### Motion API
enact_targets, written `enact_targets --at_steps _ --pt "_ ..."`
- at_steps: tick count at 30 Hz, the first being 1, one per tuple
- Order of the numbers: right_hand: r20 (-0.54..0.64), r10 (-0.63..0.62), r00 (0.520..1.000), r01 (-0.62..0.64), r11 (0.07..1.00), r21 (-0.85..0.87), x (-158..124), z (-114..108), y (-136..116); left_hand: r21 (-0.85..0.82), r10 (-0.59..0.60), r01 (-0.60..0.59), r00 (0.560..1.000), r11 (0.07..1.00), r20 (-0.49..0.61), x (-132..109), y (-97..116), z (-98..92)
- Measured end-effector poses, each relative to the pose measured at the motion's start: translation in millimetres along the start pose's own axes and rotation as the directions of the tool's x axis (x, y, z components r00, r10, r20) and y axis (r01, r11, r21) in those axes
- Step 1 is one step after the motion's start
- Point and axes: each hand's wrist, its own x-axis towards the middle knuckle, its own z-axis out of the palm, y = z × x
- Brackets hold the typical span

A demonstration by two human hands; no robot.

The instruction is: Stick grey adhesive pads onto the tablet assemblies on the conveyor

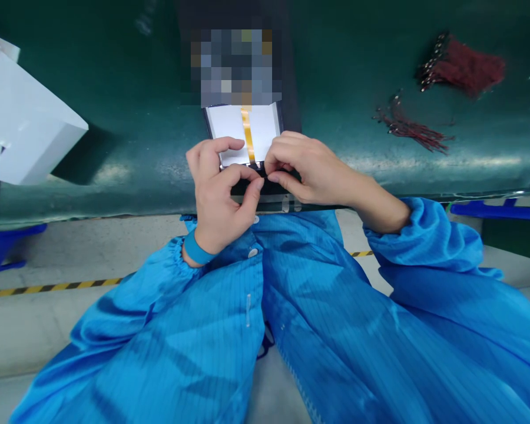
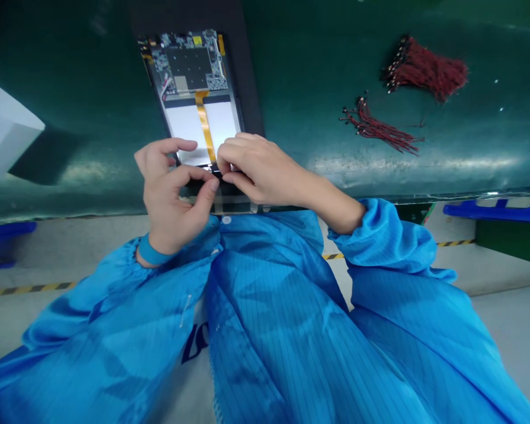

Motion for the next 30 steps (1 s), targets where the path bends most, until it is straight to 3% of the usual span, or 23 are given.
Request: enact_targets --at_steps 5,15,22,30 --pt "-0.064 0.035 0.997 -0.033 0.999 0.026 0 4 6 -0.012 -0.087 0.088 0.995 0.996 0.039 -3 -1 -1.8" --pt "0.051 0.092 0.994 -0.091 0.996 -0.023 8 3 14 0.071 -0.068 0.068 0.998 0.995 0.001 -11 -19 -7.2" --pt "0.075 0.102 0.992 -0.094 0.991 -0.094 9 5 10 0.097 0.059 -0.057 0.998 0.994 -0.013 -16 -22 -2.7" --pt "0.060 0.128 0.990 -0.119 0.984 -0.135 10 8 9 0.133 0.254 -0.252 0.967 0.958 0.007 -18 -25 6.3"
